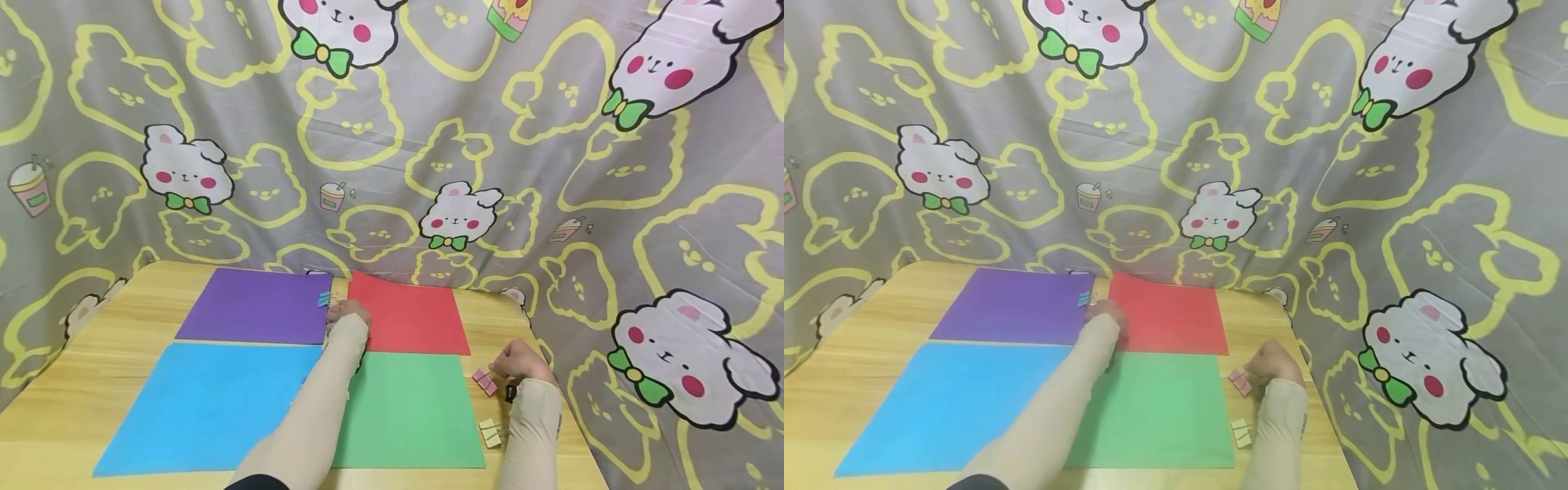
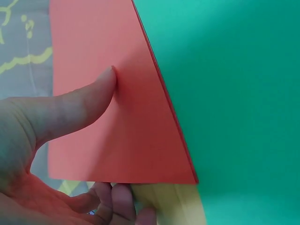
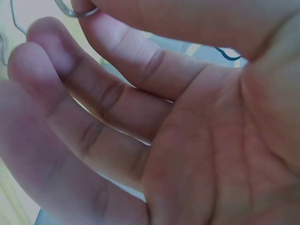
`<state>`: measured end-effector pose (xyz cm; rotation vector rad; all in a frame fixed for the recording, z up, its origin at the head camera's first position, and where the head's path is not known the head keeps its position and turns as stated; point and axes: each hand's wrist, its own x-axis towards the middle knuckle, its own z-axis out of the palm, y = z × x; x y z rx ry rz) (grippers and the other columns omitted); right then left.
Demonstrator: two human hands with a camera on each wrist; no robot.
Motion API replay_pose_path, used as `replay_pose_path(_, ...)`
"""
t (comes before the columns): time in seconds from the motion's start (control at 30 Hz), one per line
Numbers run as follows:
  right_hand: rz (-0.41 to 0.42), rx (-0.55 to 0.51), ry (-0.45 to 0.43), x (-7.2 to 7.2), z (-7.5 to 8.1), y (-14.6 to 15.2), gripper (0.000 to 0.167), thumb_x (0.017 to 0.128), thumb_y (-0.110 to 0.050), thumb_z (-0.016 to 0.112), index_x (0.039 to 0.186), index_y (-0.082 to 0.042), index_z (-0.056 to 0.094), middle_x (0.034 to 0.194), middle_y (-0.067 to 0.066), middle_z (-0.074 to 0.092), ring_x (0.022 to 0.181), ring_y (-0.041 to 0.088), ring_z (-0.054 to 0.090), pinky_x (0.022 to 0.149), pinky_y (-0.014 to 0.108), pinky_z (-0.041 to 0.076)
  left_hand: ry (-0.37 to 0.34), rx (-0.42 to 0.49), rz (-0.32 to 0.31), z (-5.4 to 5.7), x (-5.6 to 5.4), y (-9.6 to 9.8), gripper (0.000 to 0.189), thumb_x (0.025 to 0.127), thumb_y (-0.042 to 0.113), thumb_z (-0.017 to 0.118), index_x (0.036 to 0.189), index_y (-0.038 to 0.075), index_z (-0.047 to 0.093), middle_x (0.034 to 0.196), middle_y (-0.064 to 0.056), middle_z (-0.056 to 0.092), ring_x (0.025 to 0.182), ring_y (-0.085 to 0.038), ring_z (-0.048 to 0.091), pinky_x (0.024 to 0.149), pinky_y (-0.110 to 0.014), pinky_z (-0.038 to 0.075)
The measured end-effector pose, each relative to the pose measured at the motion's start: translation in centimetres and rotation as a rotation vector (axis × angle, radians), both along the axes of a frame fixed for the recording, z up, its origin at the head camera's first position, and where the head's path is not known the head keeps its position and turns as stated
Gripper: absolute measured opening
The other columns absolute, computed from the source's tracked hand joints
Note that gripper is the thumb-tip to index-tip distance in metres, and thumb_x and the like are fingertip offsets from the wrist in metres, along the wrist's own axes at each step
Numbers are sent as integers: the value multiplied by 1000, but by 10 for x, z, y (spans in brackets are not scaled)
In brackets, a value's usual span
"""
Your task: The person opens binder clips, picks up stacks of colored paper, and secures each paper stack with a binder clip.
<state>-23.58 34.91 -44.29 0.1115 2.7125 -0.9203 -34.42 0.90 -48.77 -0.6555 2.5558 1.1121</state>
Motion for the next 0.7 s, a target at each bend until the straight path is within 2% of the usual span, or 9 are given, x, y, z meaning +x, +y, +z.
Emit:
replay_pose_path(0.1, -11, -2, -2, -1, 0, 0, 37, 91, -9, 73, 59, -9, 56, 56, -3, 48, 53, 12, 46, 51, 28, 45, 15, -3, 20, -2, 1, -1, 69, 93, 4, 64, 149, -17, 31, 151, -41, 31, 139, -54, 32, 110, -69, 38)
replay_pose_path(0.23, -12, -1, 6, -2, 1, 0, 29, 92, -9, 72, 66, -5, 61, 61, -2, 50, 57, 13, 49, 52, 29, 48, 44, -16, 32, -3, 2, -1, 61, 98, 12, 58, 148, -11, 32, 143, -36, 46, 133, -53, 42, 104, -70, 43)
replay_pose_path(0.3, -22, -4, 8, -3, -1, 1, 30, 93, -9, 71, 66, -6, 60, 60, -3, 48, 56, 12, 47, 52, 28, 48, 54, -17, 17, -1, 5, -1, 62, 99, 15, 57, 150, -9, 30, 139, -33, 53, 131, -53, 47, 102, -70, 44)
replay_pose_path(0.37, -27, -15, 4, -3, -2, 1, 37, 95, -10, 70, 62, -9, 54, 57, -4, 42, 52, 10, 42, 51, 27, 47, 54, -22, 4, 2, 8, -1, 57, 100, 15, 56, 147, -10, 36, 133, -31, 57, 128, -52, 51, 99, -69, 46)
replay_pose_path(0.5, -35, -38, -1, -2, -4, 0, 47, 96, -10, 69, 57, -15, 43, 53, -7, 31, 48, 7, 30, 50, 25, 43, 59, -30, -2, 3, 12, 0, 41, 100, 11, 54, 133, -13, 49, 120, -32, 56, 120, -52, 53, 93, -64, 49)
replay_pose_path(0.7, -33, -30, 7, -2, -1, 0, 46, 96, -10, 68, 58, -16, 43, 54, -7, 33, 50, 7, 34, 50, 25, 44, 62, -13, 8, -1, 9, 0, 30, 100, 9, 53, 124, -7, 62, 127, -34, 50, 122, -53, 49, 91, -62, 49)
